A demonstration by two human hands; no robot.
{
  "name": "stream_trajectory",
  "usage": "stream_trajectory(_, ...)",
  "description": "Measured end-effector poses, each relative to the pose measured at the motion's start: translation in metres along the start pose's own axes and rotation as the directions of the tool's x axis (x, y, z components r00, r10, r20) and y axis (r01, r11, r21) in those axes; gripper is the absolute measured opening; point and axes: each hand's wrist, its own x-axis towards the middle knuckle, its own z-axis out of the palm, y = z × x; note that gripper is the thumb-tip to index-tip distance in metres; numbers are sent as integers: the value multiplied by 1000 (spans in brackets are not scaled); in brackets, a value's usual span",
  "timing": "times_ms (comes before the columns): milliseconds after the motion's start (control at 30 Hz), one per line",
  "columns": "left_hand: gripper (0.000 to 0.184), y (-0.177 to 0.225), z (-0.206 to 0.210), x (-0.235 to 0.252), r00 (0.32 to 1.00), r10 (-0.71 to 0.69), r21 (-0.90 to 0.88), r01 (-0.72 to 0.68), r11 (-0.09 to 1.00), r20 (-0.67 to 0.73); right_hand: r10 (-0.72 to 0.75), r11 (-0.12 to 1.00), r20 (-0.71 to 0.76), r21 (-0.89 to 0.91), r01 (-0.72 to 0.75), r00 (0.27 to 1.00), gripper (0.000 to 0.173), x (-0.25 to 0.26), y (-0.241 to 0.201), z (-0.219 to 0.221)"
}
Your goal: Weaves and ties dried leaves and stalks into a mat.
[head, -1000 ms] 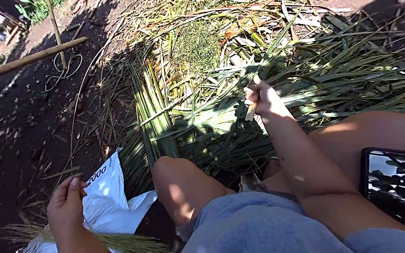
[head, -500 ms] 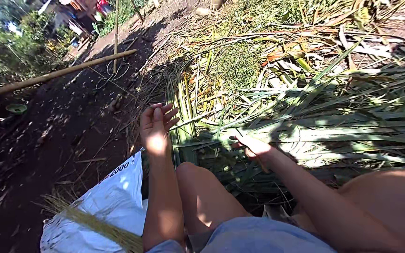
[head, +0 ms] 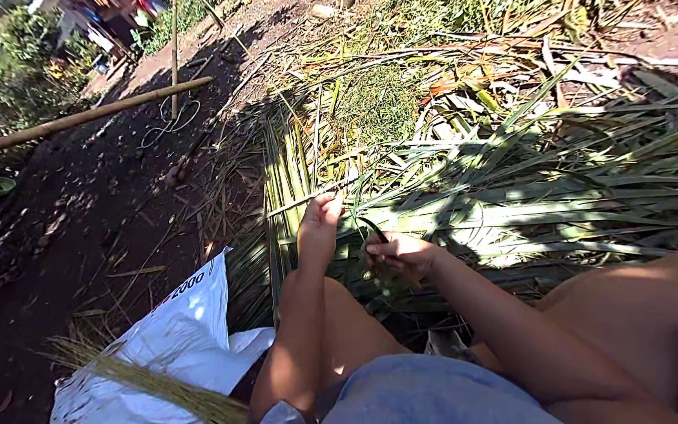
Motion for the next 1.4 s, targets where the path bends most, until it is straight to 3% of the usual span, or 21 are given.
stream_trajectory(100, 41, -30, 18, -10, 976, -153, 153, 129, 980, 157, -79, 995, -69, 52, 82, 995, 16, -2, -12, 14)
stream_trajectory(233, 24, -45, 33, -25, 991, -131, 138, 127, 982, 19, -76, 992, -160, 87, 91, 984, 15, -2, -21, 28)
stream_trajectory(400, 24, -57, 31, -28, 996, -81, -19, 80, 997, -41, -36, 998, -281, 33, 47, 959, 12, 2, -23, 39)
stream_trajectory(600, 25, -57, 26, -32, 1000, -21, -271, 17, 962, -11, -94, 990, -321, 74, 124, 942, 12, 4, -28, 52)
stream_trajectory(733, 26, -51, 24, -41, 999, 12, -398, 2, 917, 32, -92, 956, -264, 247, 160, 960, 13, -1, -33, 59)
stream_trajectory(833, 16, -52, 23, -42, 998, 34, -457, -8, 889, 49, -106, 873, -200, 450, 188, 974, 9, -4, -33, 61)
stream_trajectory(933, 13, -47, 15, -44, 1000, -23, -410, 24, 912, 9, -67, 826, -266, 526, 203, 962, 22, -6, -43, 53)
stream_trajectory(1000, 9, -38, 5, -47, 995, -53, -268, 29, 963, -81, -100, 888, -462, 359, 289, 881, 20, -8, -52, 37)
stream_trajectory(1067, 10, -32, -8, -51, 990, -8, -91, -5, 996, -143, -170, 965, -665, 38, 260, 727, 28, -17, -64, 14)
stream_trajectory(1133, 13, -30, -22, -58, 987, 47, 90, -34, 995, -155, -277, 959, -774, -183, 218, 570, 38, -29, -71, -12)
stream_trajectory(1200, 15, -30, -32, -64, 992, 50, 218, -23, 976, -116, -385, 911, -807, -254, 324, 447, 36, -46, -82, -33)
stream_trajectory(1267, 16, -32, -39, -70, 998, 35, 275, -19, 961, -53, -486, 843, -809, -334, 422, 330, 21, -65, -92, -44)
stream_trajectory(1333, 15, -34, -43, -75, 999, 36, 299, -35, 954, 1, -571, 802, -792, -482, 354, 216, 30, -83, -100, -49)
stream_trajectory(1400, 15, -35, -46, -81, 998, 31, 313, -48, 948, 56, -607, 788, -780, -566, 242, 151, 34, -95, -103, -53)
